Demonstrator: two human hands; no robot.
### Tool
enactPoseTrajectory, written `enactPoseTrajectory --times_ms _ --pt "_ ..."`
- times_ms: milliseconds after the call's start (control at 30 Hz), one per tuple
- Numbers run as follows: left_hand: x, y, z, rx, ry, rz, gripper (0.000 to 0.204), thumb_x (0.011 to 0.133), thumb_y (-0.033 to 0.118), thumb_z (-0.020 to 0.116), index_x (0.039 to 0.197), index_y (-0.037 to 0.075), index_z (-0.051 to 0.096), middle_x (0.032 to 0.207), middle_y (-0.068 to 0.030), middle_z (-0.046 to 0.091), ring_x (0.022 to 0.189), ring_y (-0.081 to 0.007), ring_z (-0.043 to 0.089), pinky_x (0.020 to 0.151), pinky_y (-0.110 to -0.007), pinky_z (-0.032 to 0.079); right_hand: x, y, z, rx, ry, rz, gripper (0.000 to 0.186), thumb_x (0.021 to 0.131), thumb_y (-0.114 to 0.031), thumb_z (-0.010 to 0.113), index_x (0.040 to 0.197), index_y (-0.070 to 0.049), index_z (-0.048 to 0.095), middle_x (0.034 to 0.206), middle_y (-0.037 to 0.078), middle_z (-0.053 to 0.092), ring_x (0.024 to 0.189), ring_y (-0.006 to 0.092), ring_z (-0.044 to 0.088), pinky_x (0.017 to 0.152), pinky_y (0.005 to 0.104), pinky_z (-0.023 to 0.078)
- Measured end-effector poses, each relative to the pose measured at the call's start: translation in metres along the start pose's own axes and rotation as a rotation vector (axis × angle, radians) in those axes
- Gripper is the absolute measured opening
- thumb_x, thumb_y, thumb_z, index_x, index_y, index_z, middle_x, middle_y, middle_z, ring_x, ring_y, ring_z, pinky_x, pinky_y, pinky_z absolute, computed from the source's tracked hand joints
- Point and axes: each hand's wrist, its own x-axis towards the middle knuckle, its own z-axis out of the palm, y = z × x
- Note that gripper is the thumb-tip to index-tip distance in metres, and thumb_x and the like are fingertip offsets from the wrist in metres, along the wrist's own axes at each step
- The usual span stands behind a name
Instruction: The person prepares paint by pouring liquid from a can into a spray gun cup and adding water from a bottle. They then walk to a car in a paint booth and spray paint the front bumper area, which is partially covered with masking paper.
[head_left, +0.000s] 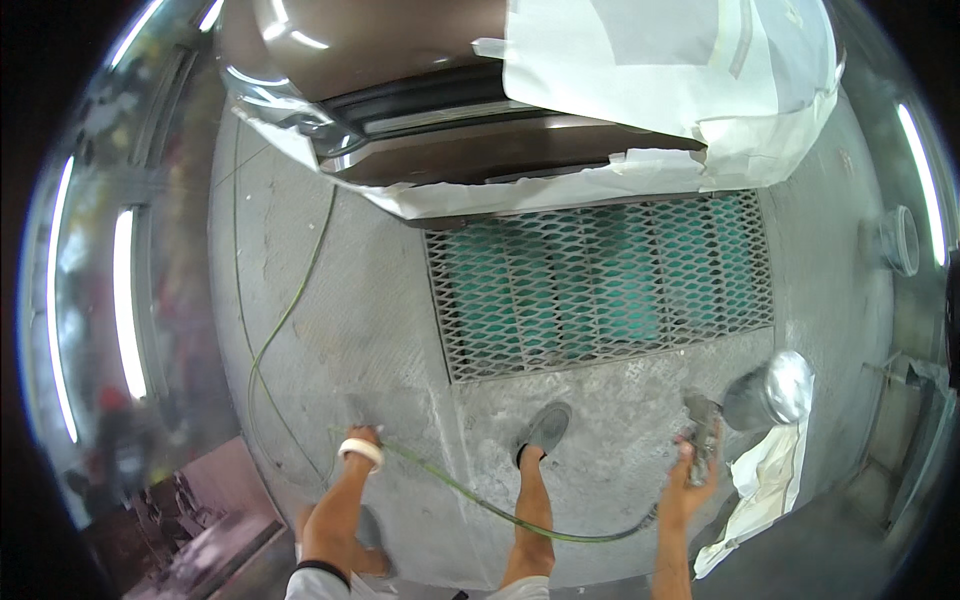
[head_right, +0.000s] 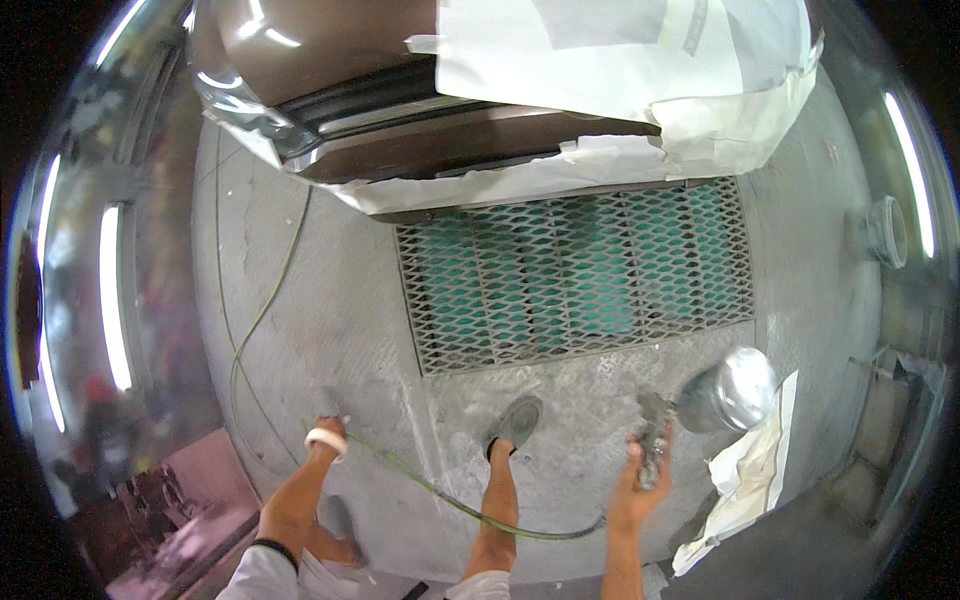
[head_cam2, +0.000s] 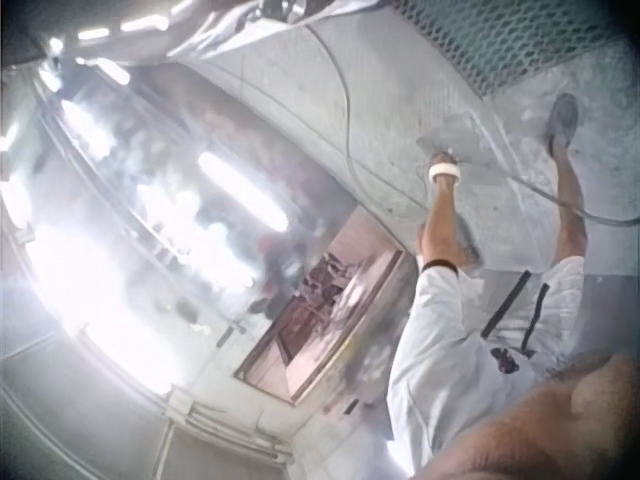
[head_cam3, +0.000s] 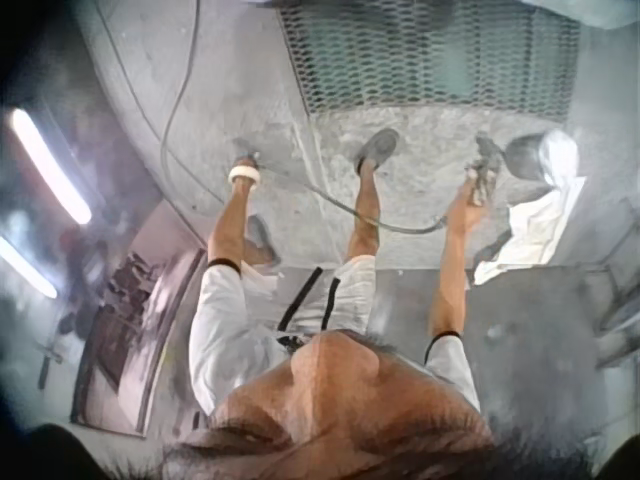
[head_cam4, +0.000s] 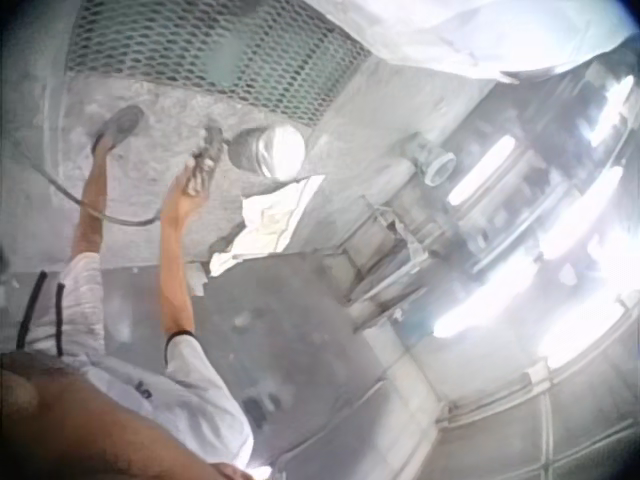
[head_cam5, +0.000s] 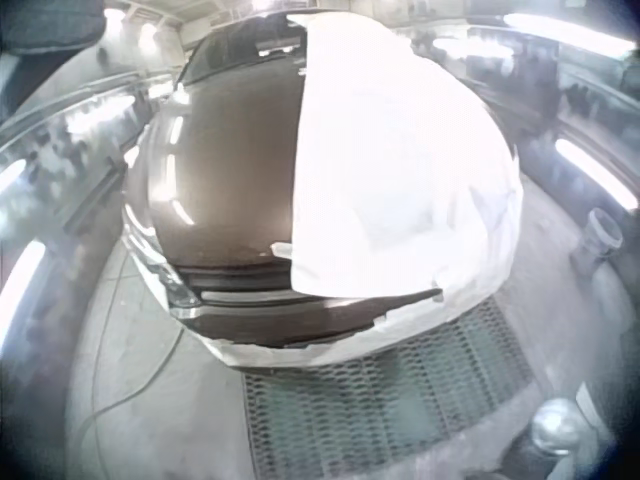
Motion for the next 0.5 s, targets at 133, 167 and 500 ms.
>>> enactPoseTrajectory --times_ms 133,167,500 --pt "0.025 -0.091 0.104 0.02 0.171 -0.149 0.02 0.083 0.022 0.058 0.094 0.01 0.071 0.102 -0.0117 0.07 0.097 -0.0257 0.066 0.087 -0.036 0.047 0.014 0.042 0.105 0.117 0.001 -0.127 0.052 0.093 -0.017 0.062 0.139 0.002 0.044 0.109 0.009 0.064 0.082 0.0098 0.057 0.07 0.0233 0.044" --pt "0.023 -0.136 0.16 -0.172 0.196 -0.309 0.019 0.082 0.021 0.06 0.092 0.009 0.071 0.101 -0.0127 0.069 0.097 -0.0267 0.066 0.087 -0.035 0.047 0.014 0.048 0.137 0.136 -0.02 -0.112 0.053 0.094 -0.02 0.062 0.139 0.001 0.044 0.101 0.006 0.066 0.075 0.0069 0.056 0.062 0.0211 0.042" --pt "-0.016 -0.313 0.332 -0.698 0.645 -0.417 0.026 0.072 0.005 0.059 0.097 0.002 0.066 0.09 -0.0191 0.065 0.087 -0.0402 0.058 0.077 -0.047 0.048 -0.022 0.07 0.354 0.314 -0.122 0.032 0.054 0.092 -0.022 0.065 0.137 0.003 0.047 0.102 0.01 0.068 0.09 0.0113 0.06 0.083 0.0271 0.047"
